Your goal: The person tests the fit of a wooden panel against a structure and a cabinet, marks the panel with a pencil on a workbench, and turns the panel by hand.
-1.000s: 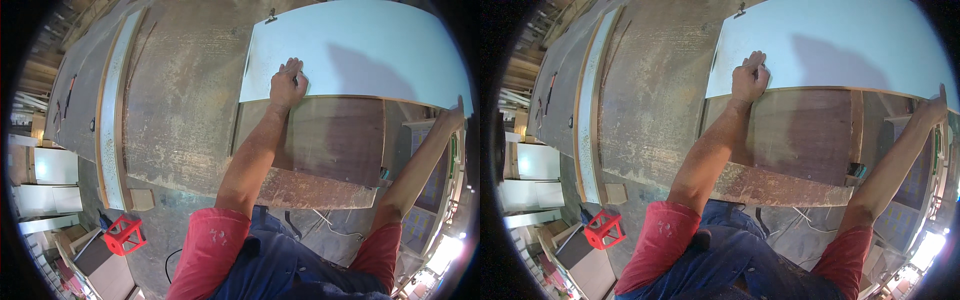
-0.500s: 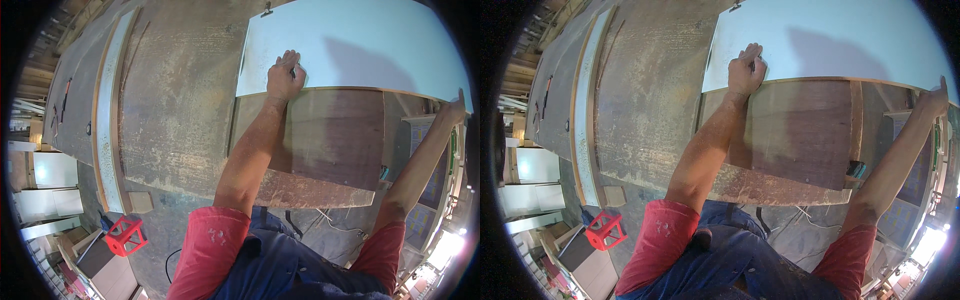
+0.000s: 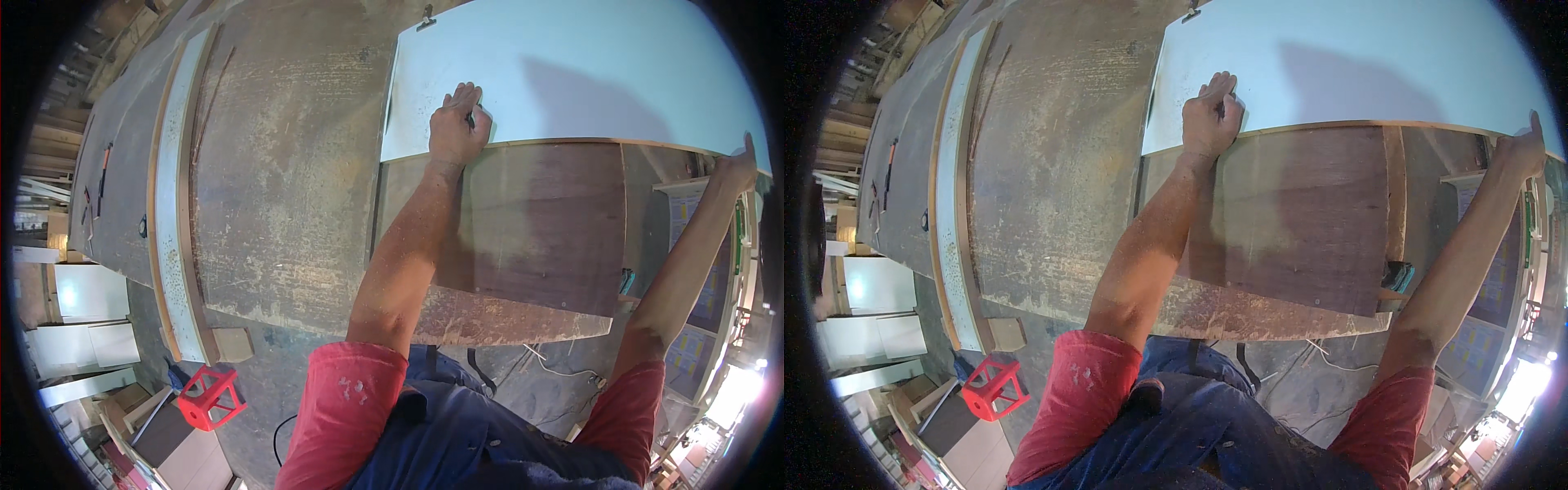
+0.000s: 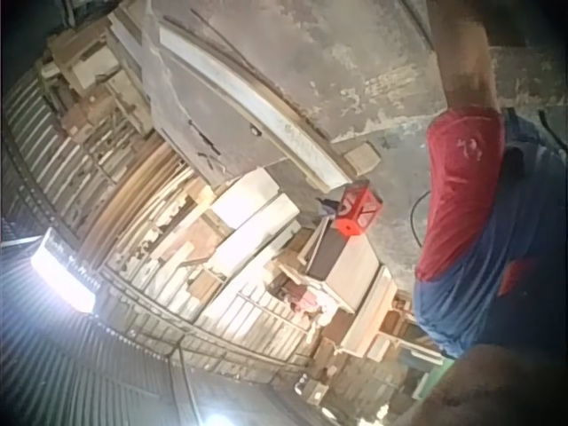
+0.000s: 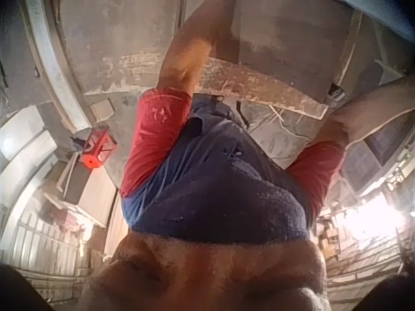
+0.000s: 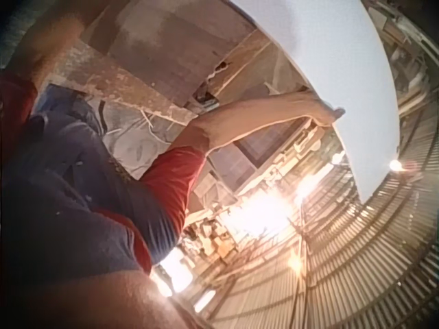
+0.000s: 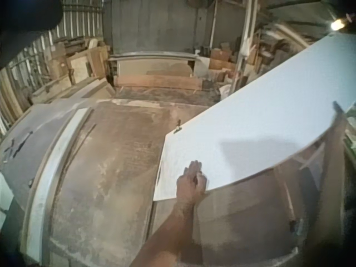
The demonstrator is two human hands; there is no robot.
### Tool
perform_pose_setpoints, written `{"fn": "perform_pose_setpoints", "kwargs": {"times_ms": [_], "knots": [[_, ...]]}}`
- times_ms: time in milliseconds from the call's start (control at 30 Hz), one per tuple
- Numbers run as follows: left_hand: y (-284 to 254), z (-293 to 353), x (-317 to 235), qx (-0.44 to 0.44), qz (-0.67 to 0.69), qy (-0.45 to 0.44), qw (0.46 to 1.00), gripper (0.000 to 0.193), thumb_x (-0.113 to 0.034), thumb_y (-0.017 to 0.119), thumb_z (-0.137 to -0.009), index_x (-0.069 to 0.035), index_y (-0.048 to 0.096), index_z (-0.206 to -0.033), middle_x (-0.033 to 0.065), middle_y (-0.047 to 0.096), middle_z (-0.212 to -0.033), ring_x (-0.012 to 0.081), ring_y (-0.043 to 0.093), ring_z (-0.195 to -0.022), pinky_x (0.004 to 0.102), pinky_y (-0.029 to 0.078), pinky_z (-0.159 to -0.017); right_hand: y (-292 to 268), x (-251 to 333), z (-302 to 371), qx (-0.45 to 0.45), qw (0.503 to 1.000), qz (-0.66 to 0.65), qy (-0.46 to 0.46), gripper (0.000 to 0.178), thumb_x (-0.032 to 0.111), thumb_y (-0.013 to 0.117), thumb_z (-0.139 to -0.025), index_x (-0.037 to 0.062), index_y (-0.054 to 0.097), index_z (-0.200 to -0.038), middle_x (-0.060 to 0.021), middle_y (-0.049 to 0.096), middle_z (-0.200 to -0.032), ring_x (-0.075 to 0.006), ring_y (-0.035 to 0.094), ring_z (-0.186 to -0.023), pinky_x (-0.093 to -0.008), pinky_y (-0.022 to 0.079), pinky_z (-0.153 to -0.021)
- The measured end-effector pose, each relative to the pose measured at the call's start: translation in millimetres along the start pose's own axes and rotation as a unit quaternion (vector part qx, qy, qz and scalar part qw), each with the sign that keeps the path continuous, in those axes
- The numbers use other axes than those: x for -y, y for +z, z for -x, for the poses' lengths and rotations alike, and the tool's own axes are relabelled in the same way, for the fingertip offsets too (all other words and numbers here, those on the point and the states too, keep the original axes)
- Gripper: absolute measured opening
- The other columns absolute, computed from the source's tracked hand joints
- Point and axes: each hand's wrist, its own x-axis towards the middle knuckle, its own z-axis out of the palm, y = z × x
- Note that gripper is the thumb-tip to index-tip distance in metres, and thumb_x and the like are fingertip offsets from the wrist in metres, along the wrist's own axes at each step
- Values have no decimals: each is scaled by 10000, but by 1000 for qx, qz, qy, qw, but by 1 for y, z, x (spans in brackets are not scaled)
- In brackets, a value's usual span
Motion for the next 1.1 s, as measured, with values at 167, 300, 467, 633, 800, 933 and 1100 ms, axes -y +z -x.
{"fn": "perform_pose_setpoints", "kwargs": {"times_ms": [167, 300, 467, 633, 800, 933, 1100], "knots": [[-5, -3, 5, -4, -17, 3, 1000, 380, -113, 514, -796, 23, 659, -1119, 255, 616, -1207, 402, 538, -1218, 508, 397, -1067, 4, -11, 6, -6, 999, 38, -7, 582, -41, 760, -737, -164, 283, -1047, -303, 593, -1027, -391, 680, -795, -514, 639, -710], [21, -7, -5, -4, 29, -6, 1000, 383, -114, 512, -792, 19, 661, -1120, 258, 615, -1207, 402, 537, -1220, 511, 397, -1065, -33, -7, -119, 122, 992, 26, -7, 636, -34, 755, -742, -130, 226, -1083, -307, 594, -1037, -392, 676, -841, -525, 634, -700], [-9, -11, 12, -1, -28, -4, 1000, 393, -119, 505, -795, 13, 655, -1134, 260, 612, -1212, 406, 538, -1217, 509, 398, -1064, 21, -21, 33, -20, 999, 30, 31, 571, 12, 720, -798, -128, 282, -1136, -273, 616, -1095, -346, 666, -960, -451, 613, -776], [18, -13, 2, 5, 8, -6, 1000, 404, -121, 501, -797, 15, 647, -1147, 261, 607, -1221, 410, 537, -1217, 510, 392, -1067, -29, -29, -106, 151, 988, -27, 35, 350, 49, 655, -846, -139, 497, -1095, -220, 641, -1105, -318, 658, -959, -431, 583, -832], [-1, -14, 11, 3, -20, -3, 1000, 397, -121, 505, -801, 12, 645, -1148, 258, 605, -1225, 403, 530, -1227, 505, 391, -1069, 26, 0, 51, 62, 993, 96, 13, 442, 108, 457, -980, -76, 392, -1376, -219, 602, -1241, -291, 599, -1135, -404, 507, -979], [13, -18, 6, 4, -3, 9, 1000, 393, -120, 507, -803, 12, 644, -1146, 257, 606, -1224, 401, 534, -1224, 504, 394, -1067, -21, -25, -49, 195, 728, 598, -272, 456, 95, 470, -971, -78, 369, -1381, -233, 569, -1277, -296, 604, -1126, -419, 527, -955], [2, -20, 15, 8, -28, 0, 1000, 395, -119, 506, -802, 12, 639, -1149, 262, 603, -1226, 409, 534, -1221, 511, 398, -1062, 7, -40, -6, 111, 989, 90, -27, 394, 106, 432, -986, -128, 411, -1303, -248, 535, -1288, -301, 600, -1117, -439, 540, -940]]}}
